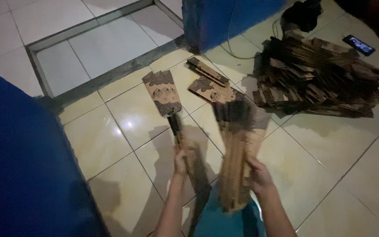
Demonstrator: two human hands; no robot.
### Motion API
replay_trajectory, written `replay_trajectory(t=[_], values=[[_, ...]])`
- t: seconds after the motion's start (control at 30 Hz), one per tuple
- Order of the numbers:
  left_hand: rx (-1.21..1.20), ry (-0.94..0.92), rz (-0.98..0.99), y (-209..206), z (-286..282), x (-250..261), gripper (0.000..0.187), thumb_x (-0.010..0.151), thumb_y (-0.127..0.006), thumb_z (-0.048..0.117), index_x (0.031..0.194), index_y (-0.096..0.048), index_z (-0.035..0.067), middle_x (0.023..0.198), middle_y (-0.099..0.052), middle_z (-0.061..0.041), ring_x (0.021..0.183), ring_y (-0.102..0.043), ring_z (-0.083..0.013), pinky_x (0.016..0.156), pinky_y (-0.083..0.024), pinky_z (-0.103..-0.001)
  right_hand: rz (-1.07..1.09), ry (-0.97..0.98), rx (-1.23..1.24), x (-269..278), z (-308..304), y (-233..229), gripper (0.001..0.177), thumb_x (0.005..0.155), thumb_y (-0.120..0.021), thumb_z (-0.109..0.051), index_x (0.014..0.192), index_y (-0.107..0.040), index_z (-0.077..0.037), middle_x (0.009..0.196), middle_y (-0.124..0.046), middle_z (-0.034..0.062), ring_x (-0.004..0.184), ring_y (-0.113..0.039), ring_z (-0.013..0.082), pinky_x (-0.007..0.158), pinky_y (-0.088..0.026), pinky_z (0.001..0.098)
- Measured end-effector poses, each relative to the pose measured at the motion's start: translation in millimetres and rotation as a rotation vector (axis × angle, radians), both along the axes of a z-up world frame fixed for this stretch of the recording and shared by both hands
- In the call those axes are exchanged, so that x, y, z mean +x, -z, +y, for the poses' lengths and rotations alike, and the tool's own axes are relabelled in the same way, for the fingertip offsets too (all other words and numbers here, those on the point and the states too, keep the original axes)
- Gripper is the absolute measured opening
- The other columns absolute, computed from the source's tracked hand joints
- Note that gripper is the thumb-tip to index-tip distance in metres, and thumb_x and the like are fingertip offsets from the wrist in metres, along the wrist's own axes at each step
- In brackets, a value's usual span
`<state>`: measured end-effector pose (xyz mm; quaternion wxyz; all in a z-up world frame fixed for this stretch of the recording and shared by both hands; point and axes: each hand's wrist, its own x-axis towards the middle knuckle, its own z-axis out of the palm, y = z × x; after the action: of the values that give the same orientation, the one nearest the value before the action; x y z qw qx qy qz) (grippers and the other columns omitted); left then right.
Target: The person sits on the floor and assembles small, rectangular paper packs by hand. They pick up individual sheets, fold them, and stack them into neat piles. A metal bowl containing a brush and a dark liquid is visible nearby, but the person does not use it during this segment.
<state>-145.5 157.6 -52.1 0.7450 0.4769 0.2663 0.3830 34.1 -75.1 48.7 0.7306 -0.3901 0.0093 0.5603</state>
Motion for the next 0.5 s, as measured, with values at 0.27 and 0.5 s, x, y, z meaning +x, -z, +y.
replay_trajectory(t=[0.27,0.5], values=[[0.18,0.25,0.031,-29.3,-20.0,42.0,0.075,0.107,-0.031,0.059,0.156,-0.034,0.003,0.151,-0.021,-0.019,0.138,-0.023,-0.0338,0.113,-0.028,-0.058,-0.343,-0.178,-0.134,-28.5,50.1,-28.2,0.074,0.081,-0.074,-0.04,0.139,-0.052,0.0,0.121,-0.071,0.0203,0.11,-0.071,0.0337,0.092,-0.058,0.0542],[0.344,-0.106,0.887,-8.5,116.1,58.5,0.073,0.095,-0.047,0.065,0.156,-0.043,0.025,0.158,-0.037,-0.024,0.154,-0.02,-0.0451,0.122,-0.018,-0.067,-1.282,-0.024,-0.48,40.3,9.6,-70.1,0.107,0.078,-0.078,-0.041,0.162,-0.02,-0.012,0.146,-0.05,0.0276,0.131,-0.056,0.0415,0.102,-0.051,0.0619]])
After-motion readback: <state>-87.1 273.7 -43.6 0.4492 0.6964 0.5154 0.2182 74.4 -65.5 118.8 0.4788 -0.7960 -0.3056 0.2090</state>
